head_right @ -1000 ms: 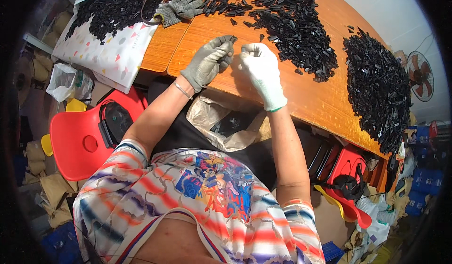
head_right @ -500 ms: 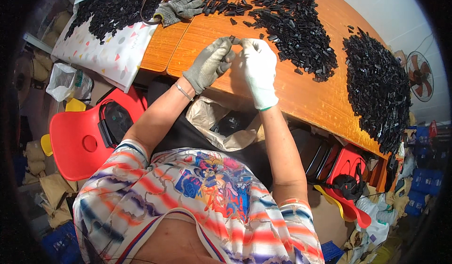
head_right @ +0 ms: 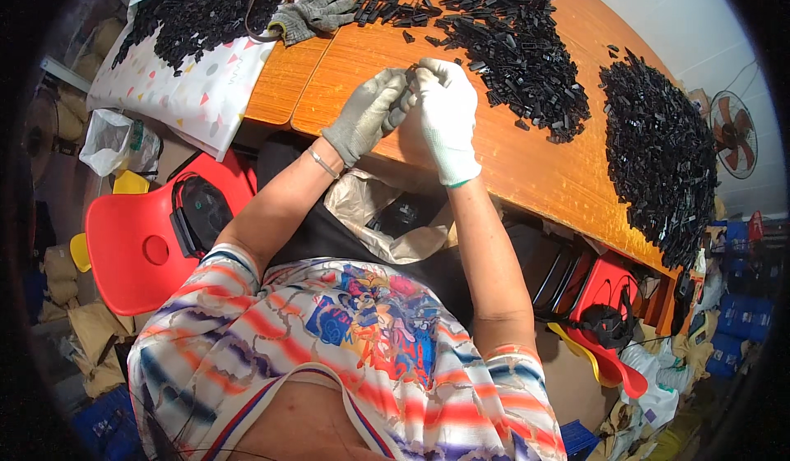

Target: Sorting and inspecting small black plastic components on a workbench and placing them into a collection bag.

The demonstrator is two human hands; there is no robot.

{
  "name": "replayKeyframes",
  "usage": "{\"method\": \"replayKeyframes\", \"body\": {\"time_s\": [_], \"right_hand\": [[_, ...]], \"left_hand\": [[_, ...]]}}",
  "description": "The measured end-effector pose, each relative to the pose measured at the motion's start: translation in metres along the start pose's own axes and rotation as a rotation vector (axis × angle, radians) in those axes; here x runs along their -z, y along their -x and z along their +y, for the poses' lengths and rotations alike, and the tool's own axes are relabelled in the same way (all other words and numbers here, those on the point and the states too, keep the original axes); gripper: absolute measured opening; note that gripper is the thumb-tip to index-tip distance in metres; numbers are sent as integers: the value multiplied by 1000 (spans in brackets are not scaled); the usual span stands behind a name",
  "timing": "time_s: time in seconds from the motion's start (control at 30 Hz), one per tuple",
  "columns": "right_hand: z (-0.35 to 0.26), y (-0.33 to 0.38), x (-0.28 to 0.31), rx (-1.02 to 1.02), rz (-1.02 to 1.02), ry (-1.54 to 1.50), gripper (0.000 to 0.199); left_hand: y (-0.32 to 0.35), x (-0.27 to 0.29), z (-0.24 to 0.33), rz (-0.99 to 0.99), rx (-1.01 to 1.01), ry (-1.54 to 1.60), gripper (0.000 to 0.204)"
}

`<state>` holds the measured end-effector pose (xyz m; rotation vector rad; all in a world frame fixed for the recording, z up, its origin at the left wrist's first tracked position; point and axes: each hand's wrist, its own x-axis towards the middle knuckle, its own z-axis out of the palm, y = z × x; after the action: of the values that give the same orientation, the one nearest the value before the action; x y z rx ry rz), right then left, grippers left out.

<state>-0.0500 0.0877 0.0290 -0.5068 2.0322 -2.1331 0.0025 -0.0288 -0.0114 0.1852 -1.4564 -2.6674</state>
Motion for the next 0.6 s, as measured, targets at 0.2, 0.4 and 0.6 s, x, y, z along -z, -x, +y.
{"method": "replayKeyframes", "body": {"time_s": [0.2, 0.4, 0.6], "right_hand": [[-2, 2, 1, 29, 11, 187, 20], [-12, 1, 5, 85, -28, 704, 21], [-22, 5, 10, 282, -87, 1035, 17]], "left_hand": [[5, -5, 4, 25, -25, -105, 18], [8, -20, 4, 155, -28, -226, 17], [3, -21, -5, 171, -134, -372, 18]]}}
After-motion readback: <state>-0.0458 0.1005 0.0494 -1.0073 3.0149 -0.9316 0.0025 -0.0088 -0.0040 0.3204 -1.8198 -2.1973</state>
